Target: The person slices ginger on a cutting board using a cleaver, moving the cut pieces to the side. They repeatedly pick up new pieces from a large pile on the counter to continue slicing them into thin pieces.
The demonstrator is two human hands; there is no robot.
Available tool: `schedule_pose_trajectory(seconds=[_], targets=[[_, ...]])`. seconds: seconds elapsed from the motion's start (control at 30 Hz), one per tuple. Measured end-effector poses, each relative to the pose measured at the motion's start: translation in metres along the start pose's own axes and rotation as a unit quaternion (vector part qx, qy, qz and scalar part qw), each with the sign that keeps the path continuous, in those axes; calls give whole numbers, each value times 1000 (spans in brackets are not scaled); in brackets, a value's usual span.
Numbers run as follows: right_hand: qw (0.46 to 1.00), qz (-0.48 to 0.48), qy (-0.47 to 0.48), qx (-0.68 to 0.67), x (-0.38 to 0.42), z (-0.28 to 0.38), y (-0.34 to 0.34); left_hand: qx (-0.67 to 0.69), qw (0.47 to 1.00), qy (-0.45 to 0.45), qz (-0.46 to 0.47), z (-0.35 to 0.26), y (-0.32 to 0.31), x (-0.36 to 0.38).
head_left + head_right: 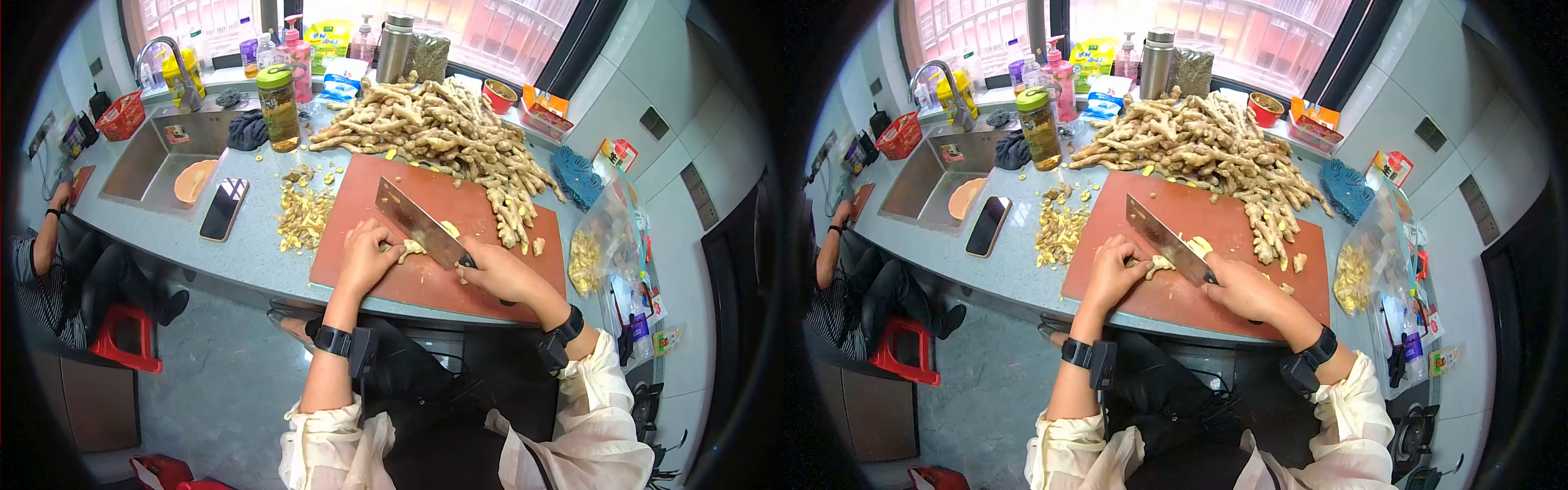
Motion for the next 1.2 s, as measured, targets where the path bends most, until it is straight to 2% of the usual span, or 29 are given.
schedule_pose_trajectory(seconds=[0.13, 0.23, 0.43, 0.5, 0.6, 0.73, 0.83, 0.93, 1.2], targets=[[999, -4, 18, 47, -7, 0, -7, 1, 1000, 6, 3, 1, -1, -1], [998, 2, -15, 58, -13, 5, -15, -2, 1000, 8, 4, 1, 0, -1], [998, -61, -8, 23, -16, -1, -18, 1, 1000, 26, 14, -2, 2, -1], [995, -93, 31, -5, -14, -1, -14, 16, 999, 34, 14, 2, 1, 0], [997, -75, 5, -22, -7, -1, -7, 3, 1000, 11, -4, 2, 1, 0], [996, -79, 28, -16, 3, 0, 2, -1, 1000, 0, -9, 0, 1, -1], [998, -53, 14, -9, 7, 0, 2, 18, 999, 30, 10, 4, -2, 0], [997, -63, 39, 17, 9, 4, 1, 6, 999, 36, 13, 6, -2, 1], [991, -49, 4, 128, 11, 28, -4, 1, 1000, 12, 9, 3, -2, 0]])
Point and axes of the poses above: each hand's wrist, its own x-axis away from the middle knuckle, its own y-axis out of the back of the hand, z = x × y, the point moved 7 cm from there along -x, towards the middle knuckle, and after that the axes turned 5 degrees about -y, right-handed, at the moved point
